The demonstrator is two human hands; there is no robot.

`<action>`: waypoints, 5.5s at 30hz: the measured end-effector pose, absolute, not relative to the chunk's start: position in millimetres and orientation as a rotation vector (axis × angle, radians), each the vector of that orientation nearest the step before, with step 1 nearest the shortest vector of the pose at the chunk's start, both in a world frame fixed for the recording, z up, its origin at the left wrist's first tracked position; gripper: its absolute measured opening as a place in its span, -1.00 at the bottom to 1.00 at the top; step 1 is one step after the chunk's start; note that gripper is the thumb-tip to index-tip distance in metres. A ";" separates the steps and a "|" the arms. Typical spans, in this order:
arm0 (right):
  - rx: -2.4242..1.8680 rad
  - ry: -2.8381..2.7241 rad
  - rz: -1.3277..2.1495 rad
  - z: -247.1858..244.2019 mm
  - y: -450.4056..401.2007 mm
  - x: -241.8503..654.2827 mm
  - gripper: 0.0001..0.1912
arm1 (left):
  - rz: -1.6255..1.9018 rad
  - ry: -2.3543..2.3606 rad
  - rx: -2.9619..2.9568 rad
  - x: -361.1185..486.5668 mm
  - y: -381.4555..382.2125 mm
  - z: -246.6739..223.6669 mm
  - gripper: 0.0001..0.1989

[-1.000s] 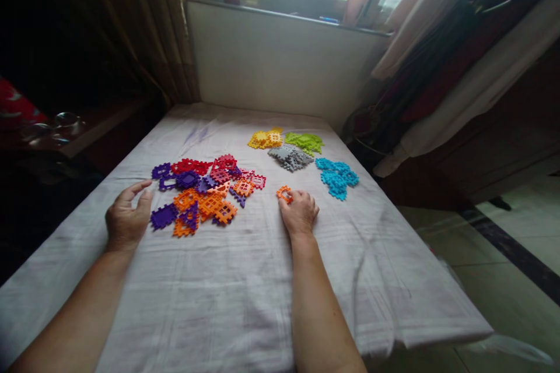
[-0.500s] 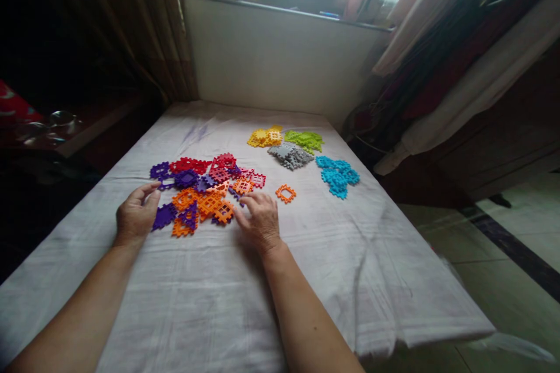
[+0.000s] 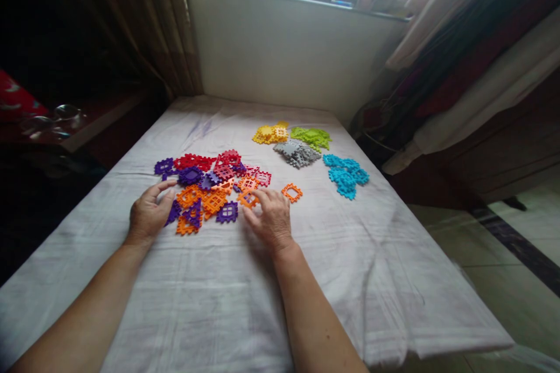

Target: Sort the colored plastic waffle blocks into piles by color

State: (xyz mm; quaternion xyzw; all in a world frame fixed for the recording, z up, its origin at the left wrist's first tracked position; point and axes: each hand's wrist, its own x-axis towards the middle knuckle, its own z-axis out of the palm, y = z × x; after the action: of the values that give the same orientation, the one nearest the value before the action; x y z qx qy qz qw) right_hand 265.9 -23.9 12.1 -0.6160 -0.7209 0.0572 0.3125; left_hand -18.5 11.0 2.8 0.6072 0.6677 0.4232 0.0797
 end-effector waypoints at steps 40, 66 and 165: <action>-1.818 -1.716 0.050 6.1 19.2 274.3 -0.65 | 1.248 1.968 1.798 -21.3 12.7 -0.6 -0.68; -1.724 -1.856 0.091 12.6 7.8 262.3 -0.73 | 1.209 1.974 1.738 -17.1 11.5 2.3 -0.65; -1.607 -1.651 -0.167 -0.4 -4.4 292.8 -0.78 | 0.979 1.751 2.385 -23.4 -12.3 25.8 -0.69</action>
State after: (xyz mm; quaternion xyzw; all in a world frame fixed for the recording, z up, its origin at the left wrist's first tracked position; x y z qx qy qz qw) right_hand 292.8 -4.4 -0.4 -0.6363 -0.6539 -0.0660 0.4038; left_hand -23.4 -12.3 25.8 0.7652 0.5617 0.3143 0.0126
